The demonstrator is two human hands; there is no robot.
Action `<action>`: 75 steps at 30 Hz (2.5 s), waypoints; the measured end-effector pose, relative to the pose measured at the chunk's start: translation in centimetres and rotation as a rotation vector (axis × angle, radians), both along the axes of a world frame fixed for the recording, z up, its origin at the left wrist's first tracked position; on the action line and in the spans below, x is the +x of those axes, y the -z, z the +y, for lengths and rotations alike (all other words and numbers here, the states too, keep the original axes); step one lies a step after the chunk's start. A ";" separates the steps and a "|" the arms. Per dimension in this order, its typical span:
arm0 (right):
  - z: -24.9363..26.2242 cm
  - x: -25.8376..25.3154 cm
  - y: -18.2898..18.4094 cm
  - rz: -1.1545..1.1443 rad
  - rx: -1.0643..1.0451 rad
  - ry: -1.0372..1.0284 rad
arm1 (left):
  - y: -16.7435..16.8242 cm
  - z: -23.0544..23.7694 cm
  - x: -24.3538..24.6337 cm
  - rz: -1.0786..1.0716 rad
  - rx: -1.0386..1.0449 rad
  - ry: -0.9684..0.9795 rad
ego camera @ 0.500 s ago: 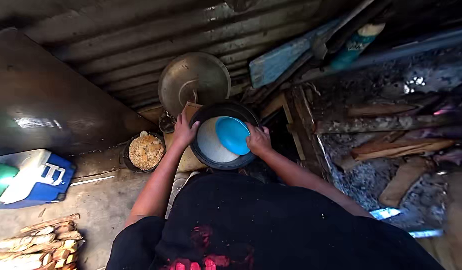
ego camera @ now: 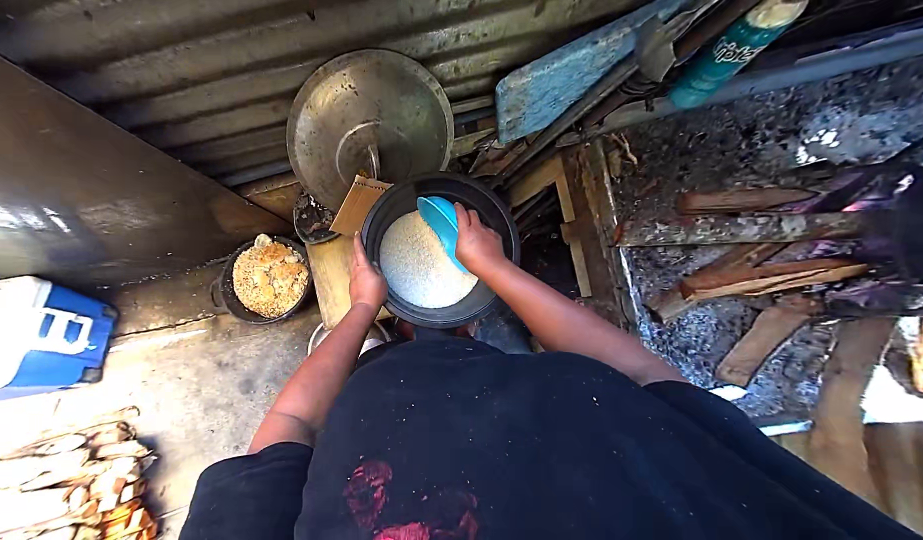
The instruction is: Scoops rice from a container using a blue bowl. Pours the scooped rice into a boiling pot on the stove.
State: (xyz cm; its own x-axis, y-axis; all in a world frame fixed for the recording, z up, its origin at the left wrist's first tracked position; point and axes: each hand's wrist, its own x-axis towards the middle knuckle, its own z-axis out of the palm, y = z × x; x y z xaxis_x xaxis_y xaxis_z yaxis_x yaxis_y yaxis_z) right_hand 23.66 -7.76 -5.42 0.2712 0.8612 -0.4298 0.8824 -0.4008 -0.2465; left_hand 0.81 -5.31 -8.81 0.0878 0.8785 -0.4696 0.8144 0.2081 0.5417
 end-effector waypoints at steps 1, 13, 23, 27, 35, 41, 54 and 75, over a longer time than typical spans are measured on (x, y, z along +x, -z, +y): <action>-0.1 0.1 0.9 0.048 -0.025 0.056 | -0.1 0.0 0.0 0.000 -0.005 -0.003; 0.7 -2.6 2.1 0.386 0.292 -0.234 | 0.0 0.0 0.0 0.042 0.003 0.019; 4.6 -4.7 12.0 0.396 0.005 0.093 | 0.5 0.1 -0.2 0.032 0.020 0.022; 4.8 -4.9 12.8 0.383 0.020 0.079 | 0.5 0.1 -0.3 0.030 0.012 0.019; 5.3 -5.0 13.4 0.305 0.042 0.002 | 0.8 0.3 -0.3 0.028 -0.005 0.025; 4.5 -4.4 9.9 0.863 -0.042 0.560 | 0.6 0.2 -0.3 0.020 -0.010 0.038; -1.6 -2.7 -5.1 1.479 0.086 0.847 | 1.2 0.0 -0.4 -0.015 0.033 0.025; -2.9 -3.0 -7.0 1.431 0.091 0.829 | 0.4 0.0 -0.3 0.014 -0.001 0.014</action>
State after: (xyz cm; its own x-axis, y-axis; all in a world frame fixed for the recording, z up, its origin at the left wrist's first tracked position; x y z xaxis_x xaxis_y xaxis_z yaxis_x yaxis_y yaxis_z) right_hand 20.66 -10.67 1.53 0.0949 0.7284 -0.6786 -0.4976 -0.5557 -0.6661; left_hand 0.53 -5.28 -9.19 0.0932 0.8766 -0.4722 0.8248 0.1977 0.5298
